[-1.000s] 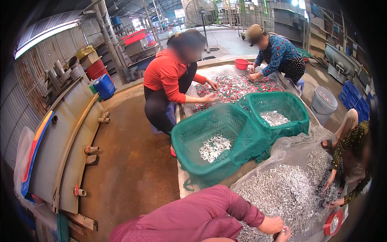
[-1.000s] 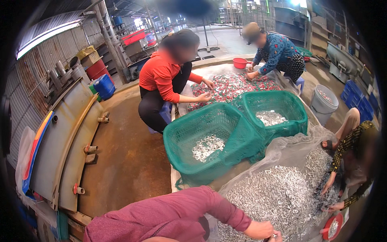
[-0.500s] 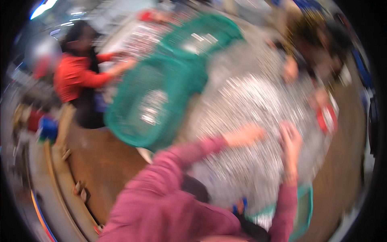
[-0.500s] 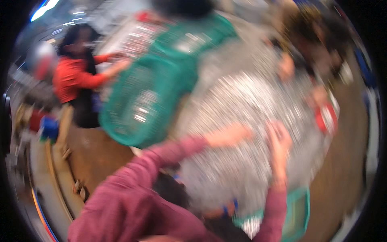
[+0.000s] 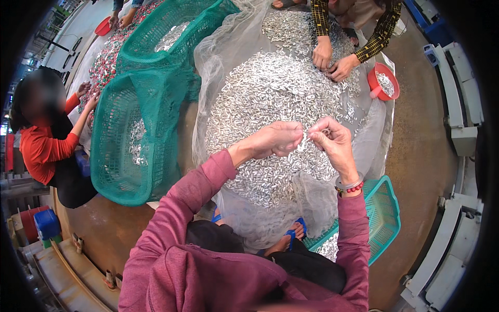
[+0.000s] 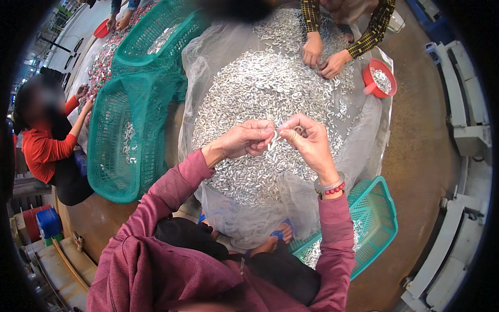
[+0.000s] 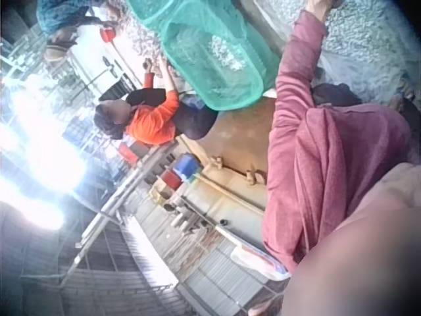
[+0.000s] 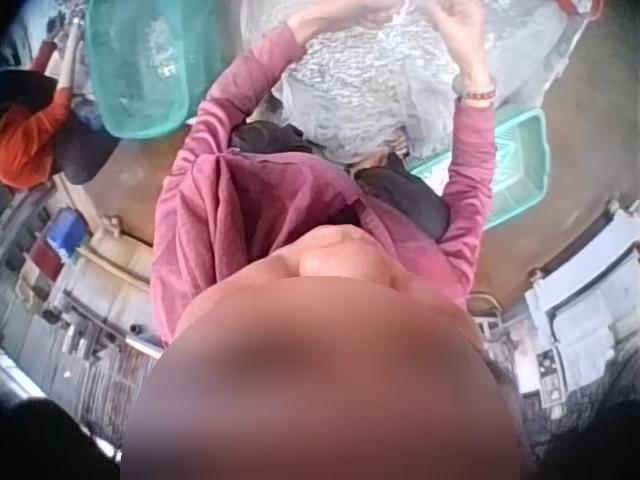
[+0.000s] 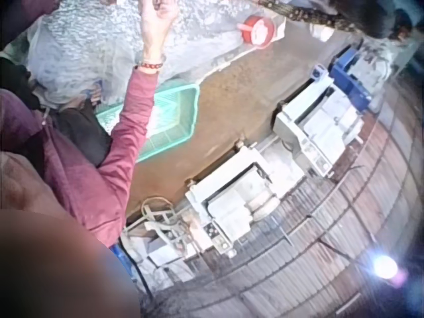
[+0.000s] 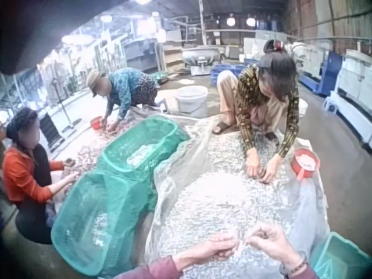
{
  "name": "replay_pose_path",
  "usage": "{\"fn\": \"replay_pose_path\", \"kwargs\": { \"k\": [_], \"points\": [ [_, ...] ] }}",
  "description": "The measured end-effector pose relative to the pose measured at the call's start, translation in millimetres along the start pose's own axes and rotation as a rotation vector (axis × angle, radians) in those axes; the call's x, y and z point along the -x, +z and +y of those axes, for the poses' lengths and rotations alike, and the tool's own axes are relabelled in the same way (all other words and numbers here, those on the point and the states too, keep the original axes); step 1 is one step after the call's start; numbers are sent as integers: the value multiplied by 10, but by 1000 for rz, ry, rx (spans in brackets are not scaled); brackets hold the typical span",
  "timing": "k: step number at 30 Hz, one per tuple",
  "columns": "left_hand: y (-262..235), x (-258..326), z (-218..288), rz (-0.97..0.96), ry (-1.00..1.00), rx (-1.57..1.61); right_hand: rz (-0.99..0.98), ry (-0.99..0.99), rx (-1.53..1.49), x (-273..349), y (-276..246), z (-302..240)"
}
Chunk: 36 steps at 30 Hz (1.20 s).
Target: The person sits on the floor and sorts small silver fish by hand from a large pile on a plastic sheet into green baskets. They repeatedly scoop fish with both hands and transfer them into the baskets, occasionally using a red scoop to move larger quantities.
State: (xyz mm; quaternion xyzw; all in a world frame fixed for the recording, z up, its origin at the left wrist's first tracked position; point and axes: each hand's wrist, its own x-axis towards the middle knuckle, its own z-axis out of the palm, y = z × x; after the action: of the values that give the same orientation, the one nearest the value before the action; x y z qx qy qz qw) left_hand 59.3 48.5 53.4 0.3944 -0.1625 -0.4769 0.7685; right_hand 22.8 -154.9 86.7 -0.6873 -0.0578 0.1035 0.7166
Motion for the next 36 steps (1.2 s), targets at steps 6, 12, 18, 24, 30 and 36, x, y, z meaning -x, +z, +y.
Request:
{"fn": "replay_pose_path", "kwargs": {
  "k": [6, 12, 18, 24, 30, 36],
  "points": [
    [147, 103, 94, 107, 201, -615, -129, -108, 177, 68, 58, -167],
    [303, 171, 63, 181, 278, -477, -1, -139, -55, 122, 155, -175],
    [351, 87, -78, 389, 727, -955, 17, -164, -183, 132, 173, -20],
    [188, 112, -35, 147, 168, -572, 14, -224, -120, 227, 114, 188],
    [126, 19, -190, 264, 703, -1147, 131, -32, -559, 266, 170, 473],
    [39, -39, -206, 243, 813, -1530, 229, -152, 17, 268, 109, 533]
  ]
}}
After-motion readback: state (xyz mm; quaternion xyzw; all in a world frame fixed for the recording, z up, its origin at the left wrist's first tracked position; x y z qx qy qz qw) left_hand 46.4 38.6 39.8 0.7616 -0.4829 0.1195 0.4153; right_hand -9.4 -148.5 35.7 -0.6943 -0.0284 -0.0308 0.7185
